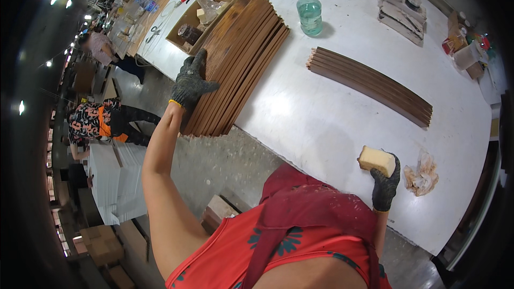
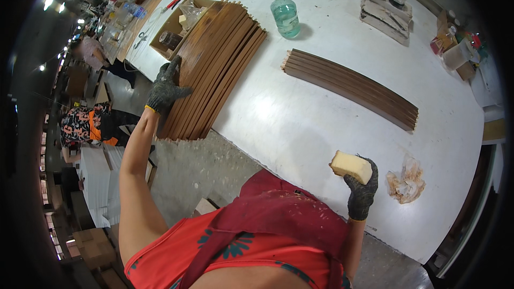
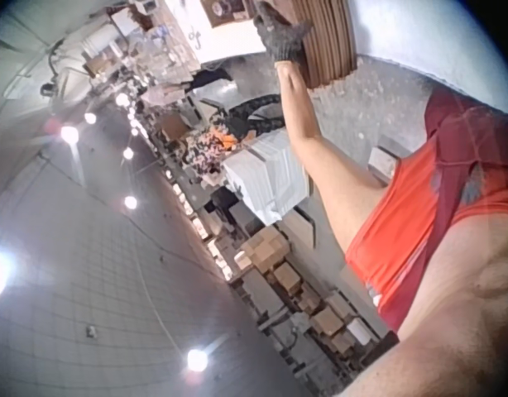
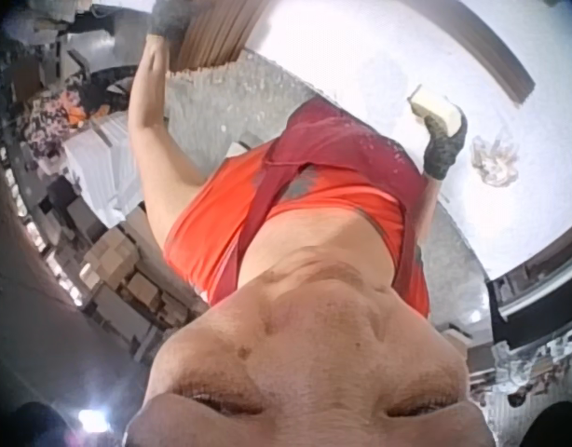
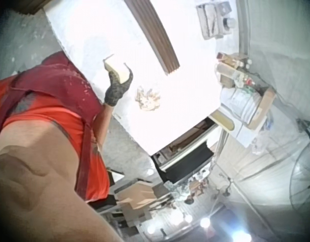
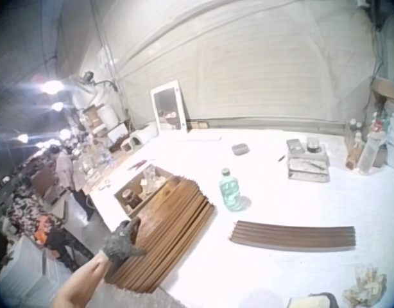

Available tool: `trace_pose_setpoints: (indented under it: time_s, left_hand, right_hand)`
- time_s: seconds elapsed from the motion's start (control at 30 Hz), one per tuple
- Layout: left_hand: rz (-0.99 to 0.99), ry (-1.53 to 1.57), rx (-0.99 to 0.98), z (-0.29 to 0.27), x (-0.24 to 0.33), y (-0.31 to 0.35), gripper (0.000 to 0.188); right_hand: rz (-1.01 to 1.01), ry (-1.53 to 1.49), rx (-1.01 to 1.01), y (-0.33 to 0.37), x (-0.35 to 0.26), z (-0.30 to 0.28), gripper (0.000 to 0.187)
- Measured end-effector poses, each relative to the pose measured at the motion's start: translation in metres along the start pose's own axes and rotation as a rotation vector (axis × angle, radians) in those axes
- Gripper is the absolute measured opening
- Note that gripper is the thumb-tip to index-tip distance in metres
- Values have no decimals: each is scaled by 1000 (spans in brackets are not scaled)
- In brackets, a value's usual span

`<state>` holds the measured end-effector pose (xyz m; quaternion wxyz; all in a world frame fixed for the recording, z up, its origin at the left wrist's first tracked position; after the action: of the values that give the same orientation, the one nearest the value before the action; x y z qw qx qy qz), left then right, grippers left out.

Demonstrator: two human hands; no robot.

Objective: The person applies a liquid stain to narrow wood planks using a sponge, picking up one plank at a time from a stack, wiping all sides and ends, and then placing the finished planks onto a separate pile on the workbench.

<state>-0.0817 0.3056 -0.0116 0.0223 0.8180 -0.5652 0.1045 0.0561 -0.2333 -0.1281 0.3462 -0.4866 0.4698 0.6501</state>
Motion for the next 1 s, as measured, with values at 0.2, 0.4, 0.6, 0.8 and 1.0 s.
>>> trace_pose_setpoints:
  time_s: [0.2, 0.4, 0.6, 0.8, 1.0]
  left_hand:
    - [-6, -1, -17, 0, 7, -5, 101]
    - [296, 7, 348, -3, 72, 5, 90]
    - [443, 676, 155, 93, 208, -43, 57]
    - [796, 280, 56, 210, 346, -95, 80]
    - [949, 127, -57, 241, 372, -79, 85]
  right_hand:
    - [21, -53, 59, 7, 12, -10, 57]
    - [91, -121, 80, -1, 42, -26, 56]
    - [384, -854, -36, -22, 110, -63, 53]
    - [303, -827, -172, -26, 156, -93, 61]
    - [293, -1051, -337, -22, 127, -75, 59]
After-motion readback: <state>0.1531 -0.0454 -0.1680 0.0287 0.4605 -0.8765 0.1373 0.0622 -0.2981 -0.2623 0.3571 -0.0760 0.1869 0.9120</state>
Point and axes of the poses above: each hand's wrist, its own y-axis away from the middle knuckle, its own z-axis out of the palm, x = y × z, the point moved 5 cm from there along -y, towards the middle knuckle, and after that the axes turned 10 degrees about z, right-handed, at the moved point
